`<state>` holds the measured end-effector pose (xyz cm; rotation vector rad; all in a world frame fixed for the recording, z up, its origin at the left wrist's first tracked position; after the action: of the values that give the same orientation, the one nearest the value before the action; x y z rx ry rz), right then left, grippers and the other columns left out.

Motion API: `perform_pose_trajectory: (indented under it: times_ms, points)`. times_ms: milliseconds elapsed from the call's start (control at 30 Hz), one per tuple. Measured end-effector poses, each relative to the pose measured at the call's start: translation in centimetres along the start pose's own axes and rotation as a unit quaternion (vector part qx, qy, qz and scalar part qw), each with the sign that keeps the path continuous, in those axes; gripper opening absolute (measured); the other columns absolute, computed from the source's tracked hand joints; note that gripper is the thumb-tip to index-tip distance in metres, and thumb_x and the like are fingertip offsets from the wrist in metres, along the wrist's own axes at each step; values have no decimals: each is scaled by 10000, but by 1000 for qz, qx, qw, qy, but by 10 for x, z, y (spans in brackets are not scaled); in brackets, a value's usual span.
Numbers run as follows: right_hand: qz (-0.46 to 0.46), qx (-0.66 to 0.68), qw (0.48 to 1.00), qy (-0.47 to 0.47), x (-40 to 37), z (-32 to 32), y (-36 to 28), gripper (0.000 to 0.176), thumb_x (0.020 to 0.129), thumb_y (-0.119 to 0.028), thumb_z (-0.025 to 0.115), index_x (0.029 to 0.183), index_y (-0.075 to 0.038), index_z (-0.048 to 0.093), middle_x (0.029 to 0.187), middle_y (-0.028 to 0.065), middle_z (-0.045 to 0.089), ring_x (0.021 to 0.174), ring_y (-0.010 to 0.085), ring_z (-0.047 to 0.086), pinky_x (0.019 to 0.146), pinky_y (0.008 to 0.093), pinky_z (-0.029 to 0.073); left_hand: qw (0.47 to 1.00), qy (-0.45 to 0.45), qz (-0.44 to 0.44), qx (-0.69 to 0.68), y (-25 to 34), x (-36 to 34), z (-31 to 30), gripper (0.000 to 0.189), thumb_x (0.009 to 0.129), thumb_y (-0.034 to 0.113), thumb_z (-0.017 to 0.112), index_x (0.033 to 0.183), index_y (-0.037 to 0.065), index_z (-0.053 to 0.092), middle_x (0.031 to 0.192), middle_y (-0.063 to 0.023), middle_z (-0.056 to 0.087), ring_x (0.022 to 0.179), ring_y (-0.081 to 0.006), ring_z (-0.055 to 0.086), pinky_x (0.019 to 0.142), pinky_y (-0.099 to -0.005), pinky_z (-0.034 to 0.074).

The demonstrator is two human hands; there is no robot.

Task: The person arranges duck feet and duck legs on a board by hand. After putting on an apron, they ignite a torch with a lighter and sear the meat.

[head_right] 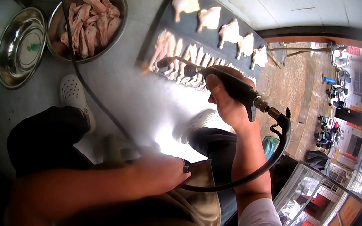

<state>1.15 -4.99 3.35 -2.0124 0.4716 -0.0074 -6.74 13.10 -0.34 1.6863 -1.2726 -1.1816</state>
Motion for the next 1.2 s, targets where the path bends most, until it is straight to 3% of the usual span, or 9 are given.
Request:
perform_pose_trajectory:
  times_ms: [200, 400, 600, 1200]
  points:
    - [-44, -2, 999, -4, -3, 3, -4, 289, 875, -165, 650, 1041, 72, 633, 702, 63, 631, 551, 98, 577, 514, 221, 477, 999, -2, 40, 18, 1, -3, 7, 434, 945, 321, 480, 657, 35, 634, 607, -125, 596, 569, -316, 598, 610, -478, 413]
    - [-53, 16, 998, -11, -3, 9, -8, 293, 871, -158, 651, 1049, 74, 630, 711, 67, 638, 555, 97, 579, 516, 224, 479, 999, -37, 14, 26, 5, -8, 5, 434, 956, 301, 456, 667, 39, 646, 655, -113, 604, 623, -308, 618, 561, -477, 443]
    - [-61, -27, 998, -12, -6, 17, -20, 308, 875, -174, 663, 1053, 74, 628, 715, 65, 640, 563, 98, 585, 521, 226, 481, 997, -4, 53, 56, 7, -17, 5, 449, 954, 310, 458, 646, 39, 642, 633, -106, 601, 609, -291, 614, 514, -458, 441]
    - [-85, -39, 995, -47, -4, 33, -23, 267, 880, -142, 643, 1058, 57, 630, 688, 67, 637, 572, 95, 590, 534, 239, 484, 999, -2, 40, 14, 9, -25, -4, 476, 948, 319, 470, 604, 27, 621, 569, -118, 592, 520, -299, 588, 461, -435, 445]
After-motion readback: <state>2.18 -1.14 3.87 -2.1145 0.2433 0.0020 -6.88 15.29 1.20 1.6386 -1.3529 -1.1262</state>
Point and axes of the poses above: each hand's wrist, its own x-axis towards the middle knuckle, its own z-axis out of the palm, y = z × x, the point moved 6 cm from there along x, towards the middle knuckle
